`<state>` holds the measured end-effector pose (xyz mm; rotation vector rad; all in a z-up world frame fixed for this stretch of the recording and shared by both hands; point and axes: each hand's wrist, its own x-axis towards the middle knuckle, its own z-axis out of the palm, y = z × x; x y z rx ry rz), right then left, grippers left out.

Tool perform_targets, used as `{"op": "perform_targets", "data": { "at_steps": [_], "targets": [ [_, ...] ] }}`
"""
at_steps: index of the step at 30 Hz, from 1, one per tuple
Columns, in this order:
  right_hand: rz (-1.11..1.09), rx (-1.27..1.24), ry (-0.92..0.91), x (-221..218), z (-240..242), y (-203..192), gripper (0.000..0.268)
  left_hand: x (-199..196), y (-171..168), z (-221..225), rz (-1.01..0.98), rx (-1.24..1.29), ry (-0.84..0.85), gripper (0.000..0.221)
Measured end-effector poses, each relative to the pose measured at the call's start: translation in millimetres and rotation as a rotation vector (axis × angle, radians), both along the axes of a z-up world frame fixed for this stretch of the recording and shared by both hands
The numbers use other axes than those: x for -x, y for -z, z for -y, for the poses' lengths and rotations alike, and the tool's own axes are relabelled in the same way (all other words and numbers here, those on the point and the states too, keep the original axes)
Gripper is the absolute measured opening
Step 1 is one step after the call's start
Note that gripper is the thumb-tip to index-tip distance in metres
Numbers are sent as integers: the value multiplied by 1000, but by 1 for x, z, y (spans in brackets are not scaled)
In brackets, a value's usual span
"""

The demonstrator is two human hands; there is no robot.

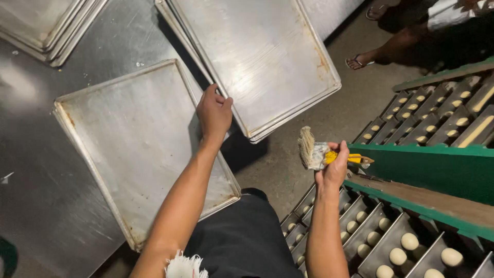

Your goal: Greasing metal baking trays using a pastry brush in a bakery production area.

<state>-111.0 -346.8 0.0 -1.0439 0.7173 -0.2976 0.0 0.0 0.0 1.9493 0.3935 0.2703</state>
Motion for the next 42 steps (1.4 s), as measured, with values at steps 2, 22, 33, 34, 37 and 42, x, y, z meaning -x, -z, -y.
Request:
{"op": "perform_targets", "data": {
  "at_steps": [2, 22, 33, 34, 37, 42],
  "targets": [
    [21, -38, -16, 8, -4, 4, 39, 7, -16, -4, 5, -43, 12, 52],
    [-244, 81, -243, 142, -229, -6, 34, 310, 4, -306, -229, -295, 39, 71],
    [309, 1521, -615, 159, -284, -33, 23, 288, 5, -317, -302, 24, 161, 98],
    [310, 1523, -614, 157, -285, -31, 23, 285, 2, -317, -300, 26, 162, 98],
    [322, 1455, -603, 155, -291, -23, 22, 285, 0, -320, -443, 178, 139, 100],
    [285, 1556, -485, 163, -310, -16, 18, 288, 12, -321, -334, 276, 142, 98]
  ]
}}
